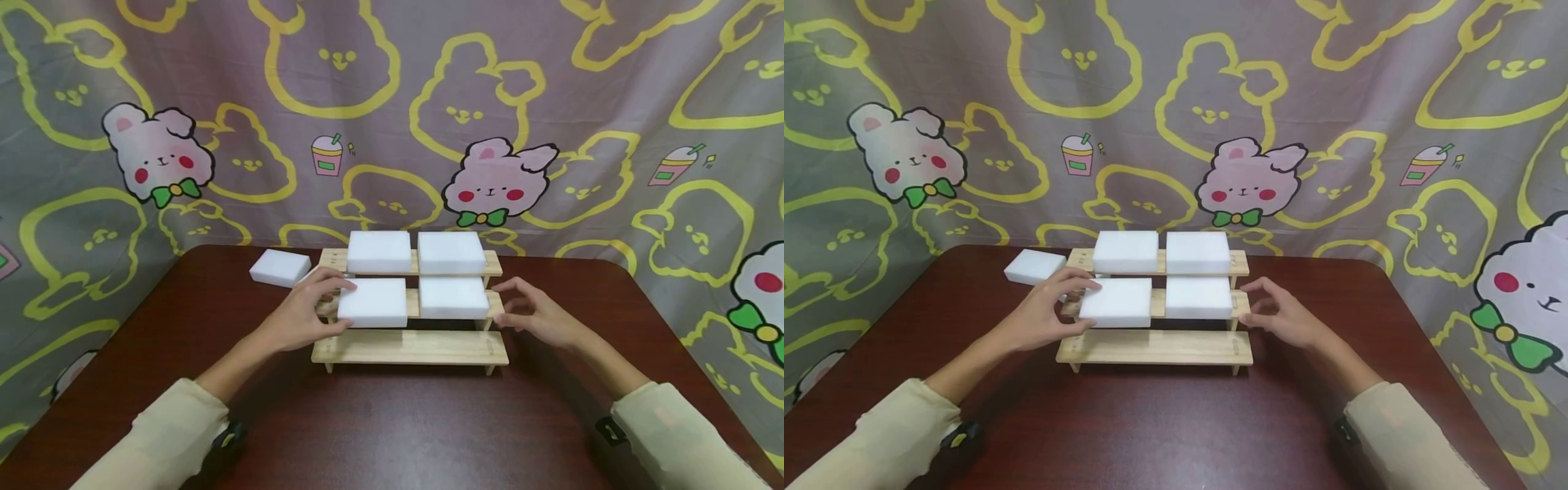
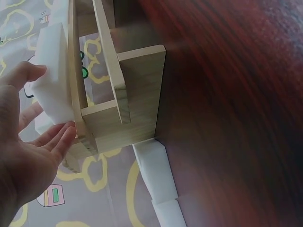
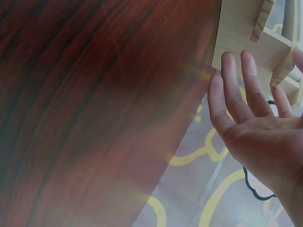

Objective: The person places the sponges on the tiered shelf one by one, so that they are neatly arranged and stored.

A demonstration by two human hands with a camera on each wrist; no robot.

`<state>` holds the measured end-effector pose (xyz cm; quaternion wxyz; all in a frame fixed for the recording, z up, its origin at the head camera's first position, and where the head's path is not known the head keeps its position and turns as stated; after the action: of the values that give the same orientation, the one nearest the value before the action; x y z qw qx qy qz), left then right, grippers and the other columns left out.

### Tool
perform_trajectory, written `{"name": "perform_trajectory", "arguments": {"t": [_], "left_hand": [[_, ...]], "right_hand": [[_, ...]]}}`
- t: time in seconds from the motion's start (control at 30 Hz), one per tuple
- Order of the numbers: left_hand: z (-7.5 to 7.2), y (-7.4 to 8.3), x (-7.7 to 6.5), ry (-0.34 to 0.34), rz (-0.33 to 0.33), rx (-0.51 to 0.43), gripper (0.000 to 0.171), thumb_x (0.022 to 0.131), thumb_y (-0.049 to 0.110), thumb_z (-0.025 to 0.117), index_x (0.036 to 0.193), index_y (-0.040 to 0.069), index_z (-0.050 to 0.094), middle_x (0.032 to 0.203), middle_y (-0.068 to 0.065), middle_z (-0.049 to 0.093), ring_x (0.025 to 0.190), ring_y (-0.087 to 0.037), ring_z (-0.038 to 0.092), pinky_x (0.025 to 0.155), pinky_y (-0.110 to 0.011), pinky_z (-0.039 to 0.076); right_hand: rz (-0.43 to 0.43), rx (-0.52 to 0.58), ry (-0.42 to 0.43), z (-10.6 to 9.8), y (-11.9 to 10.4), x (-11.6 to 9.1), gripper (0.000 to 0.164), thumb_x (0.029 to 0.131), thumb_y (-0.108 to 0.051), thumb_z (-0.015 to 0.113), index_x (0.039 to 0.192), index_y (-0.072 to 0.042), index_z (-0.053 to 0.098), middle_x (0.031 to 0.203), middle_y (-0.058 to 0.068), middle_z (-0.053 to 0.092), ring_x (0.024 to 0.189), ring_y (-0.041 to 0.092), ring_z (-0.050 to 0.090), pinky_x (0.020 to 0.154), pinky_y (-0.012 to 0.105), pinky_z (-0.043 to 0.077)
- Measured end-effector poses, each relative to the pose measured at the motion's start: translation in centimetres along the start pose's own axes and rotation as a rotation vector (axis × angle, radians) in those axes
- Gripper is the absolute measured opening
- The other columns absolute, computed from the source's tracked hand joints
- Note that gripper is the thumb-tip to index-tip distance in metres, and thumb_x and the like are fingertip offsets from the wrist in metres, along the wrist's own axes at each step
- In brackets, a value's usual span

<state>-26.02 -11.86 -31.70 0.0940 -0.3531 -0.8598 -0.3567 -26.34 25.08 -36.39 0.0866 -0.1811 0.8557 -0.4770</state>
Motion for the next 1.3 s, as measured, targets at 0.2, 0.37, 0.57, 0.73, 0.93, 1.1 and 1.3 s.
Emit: {"name": "perform_trajectory", "arguments": {"t": [0.2,0.37,0.57,0.73,0.93,1.1,1.3], "left_hand": [[0.42,-0.18,0.08,-0.009,-0.028,-0.034,0.044,0.083,0.010,0.085,0.123,0.003,0.070,0.129,-0.017,0.057,0.114,-0.033,0.060,0.092,-0.045,0.057],[0.55,-0.26,-0.05,-0.002,-0.058,-0.038,0.042,0.083,0.011,0.086,0.122,0.003,0.071,0.127,-0.016,0.052,0.107,-0.032,0.063,0.091,-0.045,0.057],[0.57,-0.28,-0.06,0.005,-0.065,-0.016,0.043,0.084,0.013,0.086,0.123,0.004,0.071,0.110,-0.010,0.055,0.090,-0.023,0.061,0.078,-0.037,0.056],[0.66,-0.20,0.09,-0.009,-0.066,-0.004,0.043,0.085,0.014,0.085,0.124,0.003,0.070,0.094,-0.006,0.059,0.077,-0.017,0.056,0.070,-0.030,0.050],[0.71,-0.17,0.16,-0.009,-0.067,0.002,0.042,0.086,0.014,0.085,0.124,0.003,0.070,0.092,-0.005,0.059,0.076,-0.017,0.055,0.069,-0.030,0.049],[0.67,-0.13,0.28,-0.002,-0.069,0.012,0.042,0.085,0.014,0.085,0.123,0.002,0.070,0.091,-0.006,0.059,0.077,-0.017,0.056,0.069,-0.031,0.050],[0.63,-0.13,0.43,0.010,-0.071,0.021,0.041,0.085,0.014,0.085,0.121,0.001,0.070,0.091,-0.006,0.059,0.078,-0.018,0.055,0.069,-0.033,0.050]], "right_hand": [[0.007,-0.003,-0.001,-0.02,0.00,-0.02,0.050,0.096,-0.012,0.073,0.138,0.000,0.047,0.106,0.021,0.068,0.091,0.026,0.070,0.076,0.044,0.056],[0.012,-0.003,0.002,-0.03,0.04,-0.01,0.051,0.096,-0.011,0.073,0.138,0.000,0.047,0.104,0.018,0.069,0.090,0.026,0.070,0.076,0.043,0.056],[0.018,-0.003,0.004,-0.04,-0.05,-0.04,0.051,0.095,-0.011,0.074,0.138,0.000,0.047,0.105,0.019,0.068,0.090,0.027,0.070,0.076,0.043,0.056],[0.016,-0.005,0.002,-0.02,-0.12,-0.04,0.051,0.096,-0.011,0.073,0.137,0.000,0.047,0.107,0.022,0.067,0.090,0.026,0.070,0.075,0.042,0.056],[0.015,-0.006,0.000,-0.05,-0.10,-0.05,0.051,0.096,-0.012,0.073,0.138,0.000,0.047,0.108,0.022,0.066,0.090,0.025,0.070,0.075,0.042,0.056],[0.017,-0.004,0.000,-0.04,-0.04,-0.04,0.051,0.096,-0.012,0.073,0.138,0.000,0.047,0.107,0.021,0.066,0.090,0.027,0.070,0.076,0.043,0.056],[0.021,-0.006,0.001,-0.04,-0.03,-0.06,0.051,0.096,-0.012,0.074,0.137,0.000,0.047,0.107,0.020,0.067,0.091,0.029,0.070,0.076,0.044,0.056]]}}
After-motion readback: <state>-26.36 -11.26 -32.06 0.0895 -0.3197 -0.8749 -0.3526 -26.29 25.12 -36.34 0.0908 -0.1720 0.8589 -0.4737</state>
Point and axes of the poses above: each hand's wrist, its own x-axis towards the middle knuckle, its own z-axis out of the palm, y = z × x, the point moved 7 cm from there along x, towards the middle knuckle
